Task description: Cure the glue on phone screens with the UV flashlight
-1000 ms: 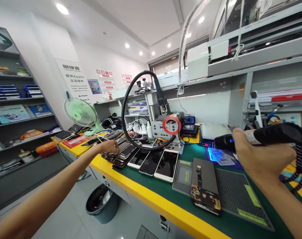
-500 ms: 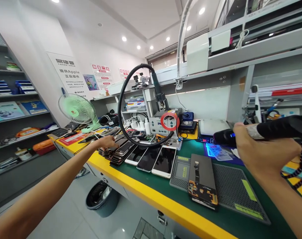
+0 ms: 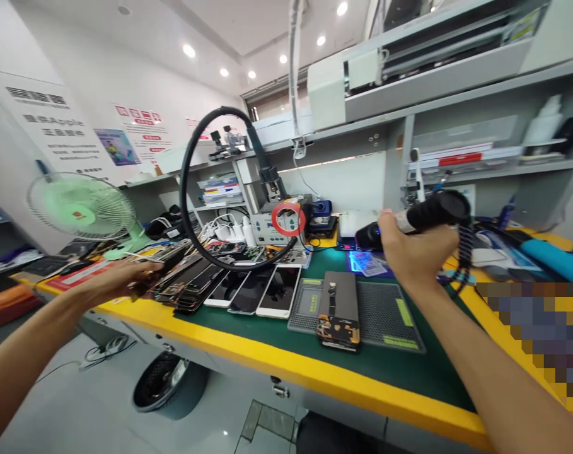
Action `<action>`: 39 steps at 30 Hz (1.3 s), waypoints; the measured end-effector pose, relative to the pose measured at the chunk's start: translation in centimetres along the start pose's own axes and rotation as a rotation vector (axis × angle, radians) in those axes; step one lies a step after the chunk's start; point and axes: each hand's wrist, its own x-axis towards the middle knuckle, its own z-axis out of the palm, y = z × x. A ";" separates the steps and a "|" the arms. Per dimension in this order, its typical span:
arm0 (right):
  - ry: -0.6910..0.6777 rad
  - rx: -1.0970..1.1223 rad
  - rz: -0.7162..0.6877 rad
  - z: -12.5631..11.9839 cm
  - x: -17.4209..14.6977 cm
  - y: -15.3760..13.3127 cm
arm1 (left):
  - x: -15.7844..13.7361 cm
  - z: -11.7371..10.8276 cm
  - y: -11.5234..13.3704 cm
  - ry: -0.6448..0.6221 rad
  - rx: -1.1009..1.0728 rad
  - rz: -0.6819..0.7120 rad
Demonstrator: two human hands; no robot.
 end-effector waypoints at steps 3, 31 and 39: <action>-0.027 0.042 -0.036 -0.5 -0.1 0.0 | -3.6 0.1 -1.6 0.166 -0.353 -0.092; -0.006 0.308 0.296 -0.7 2.6 0.6 | -5.3 33.9 9.3 -1.012 -0.957 -0.173; -0.053 0.449 0.465 -0.4 2.1 0.1 | -4.5 34.3 8.6 -1.045 -0.942 -0.226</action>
